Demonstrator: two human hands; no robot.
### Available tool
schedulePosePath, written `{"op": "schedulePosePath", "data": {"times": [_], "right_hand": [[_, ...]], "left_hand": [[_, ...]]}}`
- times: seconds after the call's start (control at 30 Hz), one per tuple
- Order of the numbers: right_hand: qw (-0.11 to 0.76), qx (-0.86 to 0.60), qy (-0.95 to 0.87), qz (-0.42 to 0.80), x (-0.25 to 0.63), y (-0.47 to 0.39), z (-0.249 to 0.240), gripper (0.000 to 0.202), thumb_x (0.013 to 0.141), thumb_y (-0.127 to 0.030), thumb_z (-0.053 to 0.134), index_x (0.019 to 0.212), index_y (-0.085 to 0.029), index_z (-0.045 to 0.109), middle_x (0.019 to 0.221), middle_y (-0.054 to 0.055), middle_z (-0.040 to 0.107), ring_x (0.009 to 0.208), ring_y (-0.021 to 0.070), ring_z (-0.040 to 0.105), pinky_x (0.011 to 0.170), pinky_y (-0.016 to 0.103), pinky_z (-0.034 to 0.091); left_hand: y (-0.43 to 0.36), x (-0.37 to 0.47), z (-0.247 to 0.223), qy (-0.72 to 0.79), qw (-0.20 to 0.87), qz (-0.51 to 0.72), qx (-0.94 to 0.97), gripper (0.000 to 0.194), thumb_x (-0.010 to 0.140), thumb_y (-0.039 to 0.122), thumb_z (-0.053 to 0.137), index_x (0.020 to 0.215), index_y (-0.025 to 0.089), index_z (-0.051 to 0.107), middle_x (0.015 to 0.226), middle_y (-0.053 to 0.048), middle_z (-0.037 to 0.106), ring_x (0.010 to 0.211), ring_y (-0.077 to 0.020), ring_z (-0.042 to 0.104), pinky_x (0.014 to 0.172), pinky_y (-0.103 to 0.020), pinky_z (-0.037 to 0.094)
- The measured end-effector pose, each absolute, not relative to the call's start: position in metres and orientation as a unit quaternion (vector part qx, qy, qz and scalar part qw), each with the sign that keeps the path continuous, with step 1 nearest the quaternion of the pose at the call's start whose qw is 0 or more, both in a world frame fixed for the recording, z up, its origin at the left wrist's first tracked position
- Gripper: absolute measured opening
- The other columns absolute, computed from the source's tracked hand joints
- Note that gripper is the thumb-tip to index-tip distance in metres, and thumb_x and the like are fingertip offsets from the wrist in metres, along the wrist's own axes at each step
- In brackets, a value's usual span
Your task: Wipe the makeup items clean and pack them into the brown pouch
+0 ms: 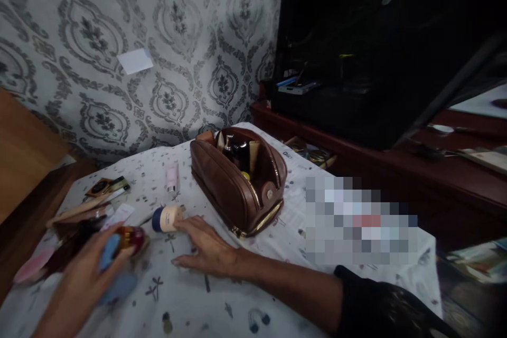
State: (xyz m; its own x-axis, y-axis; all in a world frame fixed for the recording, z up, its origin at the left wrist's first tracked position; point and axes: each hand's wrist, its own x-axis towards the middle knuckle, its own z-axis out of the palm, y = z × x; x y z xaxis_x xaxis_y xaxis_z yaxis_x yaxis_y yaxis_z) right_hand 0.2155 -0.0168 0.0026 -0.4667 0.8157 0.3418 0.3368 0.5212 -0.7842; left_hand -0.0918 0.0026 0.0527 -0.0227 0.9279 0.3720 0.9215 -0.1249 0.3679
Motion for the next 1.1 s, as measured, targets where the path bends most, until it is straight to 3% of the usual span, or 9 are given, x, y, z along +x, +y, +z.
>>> {"op": "schedulePosePath", "data": {"times": [0.1, 0.23, 0.4, 0.5, 0.6, 0.7, 0.83, 1.1], "right_hand": [[0.366, -0.321, -0.812, 0.321, 0.214, -0.015, 0.003, 0.081, 0.072, -0.046, 0.080, 0.139, -0.014, 0.046, 0.134, 0.016, 0.054, 0.125, 0.0274, 0.048, 0.105, 0.040, 0.042], [0.353, -0.274, -0.842, 0.304, 0.209, -0.014, 0.002, 0.058, 0.075, -0.042, 0.079, 0.123, -0.016, 0.061, 0.126, 0.014, 0.062, 0.121, 0.0282, 0.053, 0.106, 0.043, 0.039], [0.334, -0.281, -0.844, 0.312, 0.209, -0.015, 0.004, 0.050, 0.073, -0.033, 0.081, 0.116, -0.016, 0.064, 0.115, 0.012, 0.068, 0.109, 0.0282, 0.060, 0.096, 0.044, 0.046], [0.327, -0.291, -0.843, 0.313, 0.210, -0.017, 0.006, 0.050, 0.072, -0.034, 0.081, 0.114, -0.015, 0.063, 0.111, 0.011, 0.068, 0.104, 0.0271, 0.062, 0.091, 0.042, 0.048], [0.325, -0.294, -0.839, 0.322, 0.209, -0.018, 0.007, 0.036, 0.074, -0.027, 0.078, 0.104, -0.015, 0.063, 0.100, 0.008, 0.069, 0.091, 0.0232, 0.064, 0.082, 0.036, 0.050], [0.327, -0.289, -0.840, 0.323, 0.208, -0.017, 0.006, 0.023, 0.075, -0.019, 0.073, 0.095, -0.015, 0.063, 0.089, 0.006, 0.068, 0.081, 0.0201, 0.063, 0.076, 0.031, 0.049], [0.332, -0.280, -0.850, 0.297, 0.208, -0.015, 0.003, 0.024, 0.075, -0.022, 0.073, 0.095, -0.017, 0.062, 0.087, 0.004, 0.067, 0.079, 0.0200, 0.061, 0.076, 0.032, 0.048], [0.307, -0.285, -0.866, 0.273, 0.207, -0.015, 0.001, 0.042, 0.074, -0.036, 0.079, 0.105, -0.014, 0.062, 0.101, 0.010, 0.067, 0.096, 0.0270, 0.063, 0.085, 0.039, 0.049]], "left_hand": [[-0.040, -0.030, 0.039, 0.604, 0.072, 0.248, 0.754, 0.044, 0.077, 0.055, 0.063, 0.117, 0.036, 0.060, 0.116, 0.000, 0.070, 0.108, -0.0294, 0.066, 0.093, -0.043, 0.055], [-0.063, 0.011, 0.038, 0.578, 0.141, 0.209, 0.776, 0.042, 0.083, 0.048, 0.061, 0.120, 0.029, 0.058, 0.115, -0.005, 0.069, 0.104, -0.0250, 0.066, 0.090, -0.037, 0.054], [-0.071, 0.007, 0.064, 0.646, 0.095, 0.251, 0.715, 0.042, 0.095, 0.048, 0.041, 0.127, 0.021, 0.047, 0.101, -0.006, 0.068, 0.092, -0.0239, 0.066, 0.085, -0.039, 0.052], [-0.074, 0.016, 0.067, 0.619, 0.061, 0.309, 0.720, 0.036, 0.099, 0.042, 0.031, 0.124, 0.021, 0.046, 0.109, -0.008, 0.065, 0.100, -0.0221, 0.064, 0.090, -0.038, 0.051], [-0.073, 0.035, 0.051, 0.537, 0.025, 0.277, 0.797, 0.034, 0.098, 0.036, 0.037, 0.127, 0.019, 0.045, 0.126, -0.013, 0.059, 0.118, -0.0255, 0.056, 0.102, -0.043, 0.045], [-0.071, 0.047, 0.032, 0.517, -0.028, 0.217, 0.828, 0.037, 0.097, 0.033, 0.042, 0.129, 0.016, 0.046, 0.129, -0.018, 0.056, 0.119, -0.0319, 0.053, 0.101, -0.051, 0.043], [-0.070, 0.047, 0.028, 0.551, -0.023, 0.208, 0.808, 0.031, 0.097, 0.036, 0.043, 0.121, 0.017, 0.050, 0.112, -0.015, 0.060, 0.105, -0.0297, 0.056, 0.092, -0.046, 0.048], [-0.064, 0.039, 0.038, 0.577, 0.108, 0.276, 0.761, 0.024, 0.097, 0.038, 0.039, 0.091, 0.019, 0.053, 0.089, -0.006, 0.058, 0.085, -0.0223, 0.056, 0.080, -0.037, 0.046]]}}
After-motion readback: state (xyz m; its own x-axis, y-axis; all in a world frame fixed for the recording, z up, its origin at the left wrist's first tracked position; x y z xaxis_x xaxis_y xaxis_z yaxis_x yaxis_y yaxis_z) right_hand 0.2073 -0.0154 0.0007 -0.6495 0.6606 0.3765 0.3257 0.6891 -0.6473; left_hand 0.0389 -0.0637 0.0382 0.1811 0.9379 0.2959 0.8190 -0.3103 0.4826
